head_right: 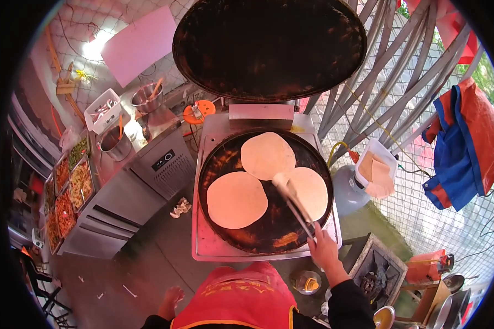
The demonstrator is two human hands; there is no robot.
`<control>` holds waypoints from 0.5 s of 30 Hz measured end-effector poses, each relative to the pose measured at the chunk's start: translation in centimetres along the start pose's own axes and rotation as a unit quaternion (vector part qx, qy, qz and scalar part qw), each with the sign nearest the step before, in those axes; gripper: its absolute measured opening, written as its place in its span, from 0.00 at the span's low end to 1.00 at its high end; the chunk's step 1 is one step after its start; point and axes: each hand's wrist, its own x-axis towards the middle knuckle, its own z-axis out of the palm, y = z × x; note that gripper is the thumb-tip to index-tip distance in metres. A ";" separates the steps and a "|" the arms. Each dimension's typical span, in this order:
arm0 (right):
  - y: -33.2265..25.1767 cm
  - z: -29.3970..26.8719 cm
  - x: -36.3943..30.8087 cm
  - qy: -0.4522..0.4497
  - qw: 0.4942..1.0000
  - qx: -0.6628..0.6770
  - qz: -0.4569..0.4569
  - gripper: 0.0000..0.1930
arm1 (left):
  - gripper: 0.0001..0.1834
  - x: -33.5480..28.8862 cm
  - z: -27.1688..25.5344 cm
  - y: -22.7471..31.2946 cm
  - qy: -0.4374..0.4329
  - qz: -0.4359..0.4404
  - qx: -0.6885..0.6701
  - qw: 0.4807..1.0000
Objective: The recorder oils flatbread on a griddle and then transitions to portioning dough.
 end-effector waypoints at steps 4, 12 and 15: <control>-0.2 0.0 -4.2 -0.130 0.991 -0.019 -0.013 0.29 | 0.07 0.3 -0.2 8.7 0.050 -0.241 -0.251 0.936; -3.5 -1.8 -4.7 -0.345 0.729 0.484 0.341 0.17 | 0.11 -1.0 -2.1 9.4 -0.083 0.118 0.568 0.810; -4.4 -0.4 -4.1 -0.353 0.685 0.536 0.345 0.11 | 0.21 -2.5 -10.5 3.3 0.285 -0.056 0.526 0.799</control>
